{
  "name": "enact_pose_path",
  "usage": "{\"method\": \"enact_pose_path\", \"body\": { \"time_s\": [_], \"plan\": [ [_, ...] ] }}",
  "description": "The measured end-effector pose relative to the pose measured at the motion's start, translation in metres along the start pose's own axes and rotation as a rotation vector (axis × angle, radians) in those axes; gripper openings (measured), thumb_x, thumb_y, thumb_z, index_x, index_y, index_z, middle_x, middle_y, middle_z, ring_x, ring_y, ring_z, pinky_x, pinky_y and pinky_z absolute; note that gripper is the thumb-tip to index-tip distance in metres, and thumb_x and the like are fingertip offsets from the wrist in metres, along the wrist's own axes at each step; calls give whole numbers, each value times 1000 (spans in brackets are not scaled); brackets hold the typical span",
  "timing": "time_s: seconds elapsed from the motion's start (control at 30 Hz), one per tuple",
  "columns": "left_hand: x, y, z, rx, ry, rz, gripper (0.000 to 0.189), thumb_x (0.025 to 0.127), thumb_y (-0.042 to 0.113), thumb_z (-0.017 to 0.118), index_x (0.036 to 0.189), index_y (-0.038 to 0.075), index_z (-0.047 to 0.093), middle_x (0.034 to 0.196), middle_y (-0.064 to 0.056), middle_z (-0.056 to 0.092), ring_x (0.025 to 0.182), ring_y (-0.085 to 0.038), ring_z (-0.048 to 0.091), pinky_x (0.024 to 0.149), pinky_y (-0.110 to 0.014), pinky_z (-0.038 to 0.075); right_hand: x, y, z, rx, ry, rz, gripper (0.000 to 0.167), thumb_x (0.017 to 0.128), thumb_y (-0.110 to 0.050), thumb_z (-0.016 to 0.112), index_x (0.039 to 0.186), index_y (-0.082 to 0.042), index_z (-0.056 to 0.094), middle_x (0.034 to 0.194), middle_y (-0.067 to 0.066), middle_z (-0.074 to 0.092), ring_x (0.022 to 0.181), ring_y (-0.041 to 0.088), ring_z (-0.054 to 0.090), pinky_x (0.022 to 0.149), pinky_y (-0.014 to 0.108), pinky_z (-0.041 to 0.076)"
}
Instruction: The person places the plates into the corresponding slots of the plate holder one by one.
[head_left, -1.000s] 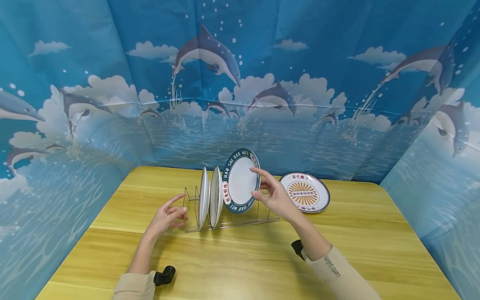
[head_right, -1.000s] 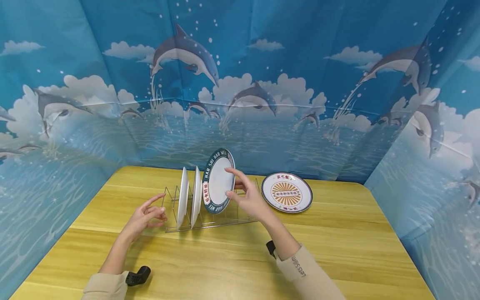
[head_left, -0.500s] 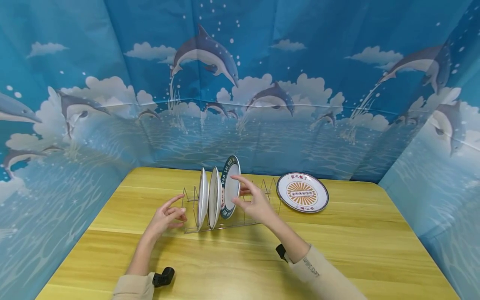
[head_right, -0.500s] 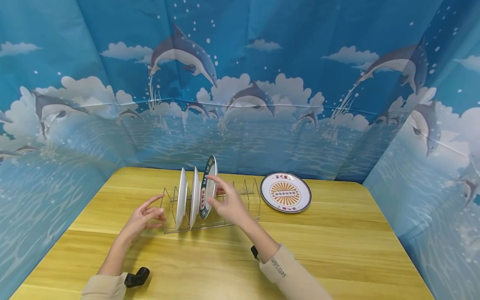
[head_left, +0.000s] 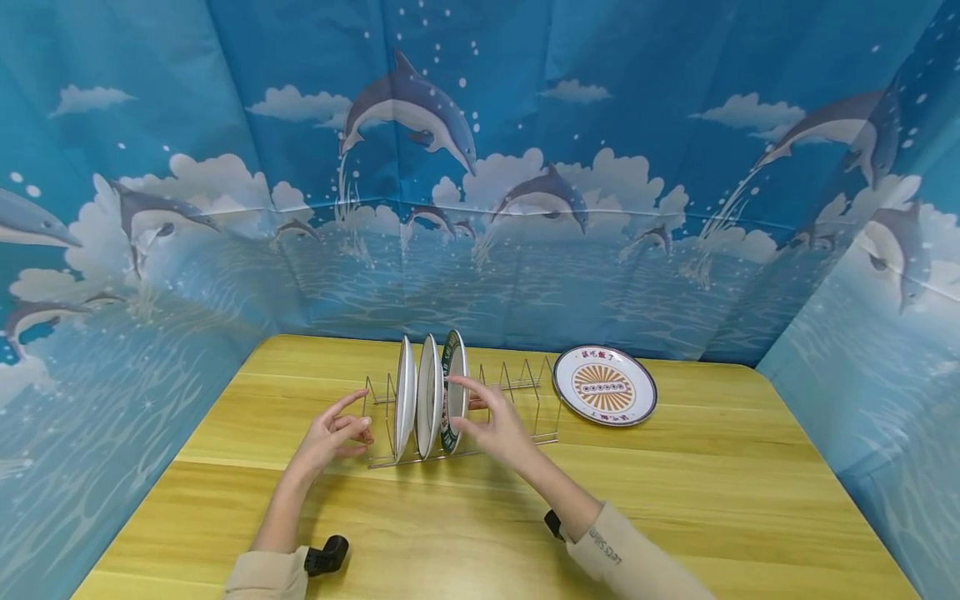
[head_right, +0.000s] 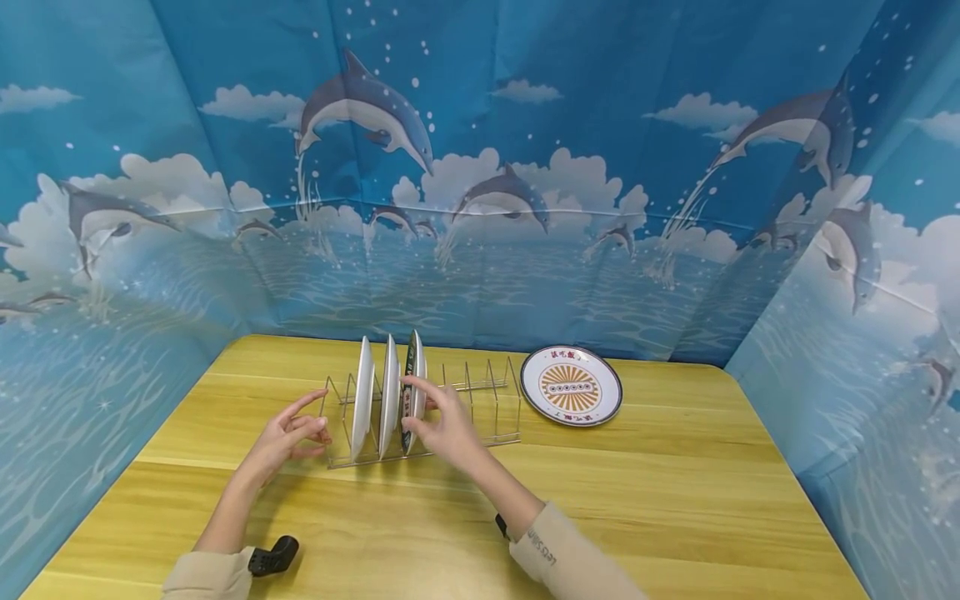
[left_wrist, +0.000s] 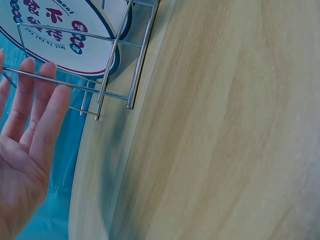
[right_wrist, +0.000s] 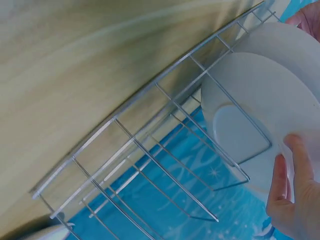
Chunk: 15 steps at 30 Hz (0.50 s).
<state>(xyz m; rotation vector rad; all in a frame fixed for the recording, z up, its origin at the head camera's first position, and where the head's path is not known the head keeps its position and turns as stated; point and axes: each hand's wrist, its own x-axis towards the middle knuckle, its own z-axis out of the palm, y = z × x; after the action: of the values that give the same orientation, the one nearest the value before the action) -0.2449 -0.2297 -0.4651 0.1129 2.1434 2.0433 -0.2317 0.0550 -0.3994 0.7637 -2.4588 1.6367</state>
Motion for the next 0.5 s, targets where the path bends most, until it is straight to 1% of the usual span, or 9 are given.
{"method": "enact_pose_path", "body": {
  "time_s": [0.1, 0.13, 0.17, 0.23, 0.33, 0.4, 0.43, 0.5],
  "plan": [
    [0, 0, 0, -2, 3, 2, 59, 91, 15, 57, 143, 12, 29, 82, -2, 65, 77, -14, 61, 81, -49, 50, -3, 0, 2, -5, -2, -3, 55, 79, 1, 68, 129, -13, 51, 127, 20, 46, 100, 37, 55, 77, 31, 54],
    [0, 0, 0, 1, 5, 4, 59, 91, 15, 57, 143, 12, 29, 81, -1, 65, 77, -14, 61, 81, -49, 51, -3, 0, 2, -8, -7, 7, 55, 79, 0, 68, 130, -14, 51, 127, 21, 45, 102, 37, 55, 77, 30, 54],
    [-1, 1, 0, 7, 7, 7, 59, 90, 16, 58, 142, 12, 30, 80, 1, 65, 77, -13, 61, 80, -49, 51, -3, 4, 2, -8, -13, 14, 56, 80, -3, 68, 131, -18, 50, 126, 21, 44, 103, 36, 54, 71, 25, 54],
    [-1, 0, 0, 9, 11, 6, 59, 90, 16, 58, 142, 12, 30, 78, 2, 64, 77, -13, 61, 80, -49, 51, -2, 13, 4, -1, -32, 29, 58, 81, -8, 68, 133, -23, 47, 128, 20, 43, 106, 34, 52, 73, 23, 53],
    [-1, 0, 0, 7, 13, 2, 59, 90, 16, 58, 142, 12, 30, 79, 1, 65, 77, -13, 61, 80, -49, 51, -3, 14, -1, 51, -72, 45, 60, 83, -11, 66, 137, -24, 42, 127, 23, 40, 111, 37, 49, 80, 30, 52],
    [-2, 1, 0, 5, 9, 0, 60, 90, 16, 58, 143, 12, 29, 81, -2, 65, 77, -14, 61, 81, -49, 51, -4, 15, -8, 93, -72, 46, 62, 84, -12, 65, 140, -23, 39, 127, 23, 40, 113, 39, 48, 84, 35, 51],
    [-2, 1, 1, 3, 8, 1, 60, 90, 16, 58, 143, 12, 29, 82, -3, 65, 77, -14, 61, 81, -49, 51, -4, 16, -12, 119, -55, 45, 63, 85, -12, 65, 140, -22, 37, 127, 23, 41, 113, 41, 47, 86, 38, 50],
    [-2, 2, 1, 4, 9, 2, 60, 91, 16, 58, 143, 13, 29, 82, -3, 65, 77, -14, 61, 81, -49, 51, -3, 20, -26, 166, 17, 37, 65, 85, -11, 65, 141, -20, 35, 127, 22, 43, 113, 41, 47, 89, 43, 47]
  ]
}}
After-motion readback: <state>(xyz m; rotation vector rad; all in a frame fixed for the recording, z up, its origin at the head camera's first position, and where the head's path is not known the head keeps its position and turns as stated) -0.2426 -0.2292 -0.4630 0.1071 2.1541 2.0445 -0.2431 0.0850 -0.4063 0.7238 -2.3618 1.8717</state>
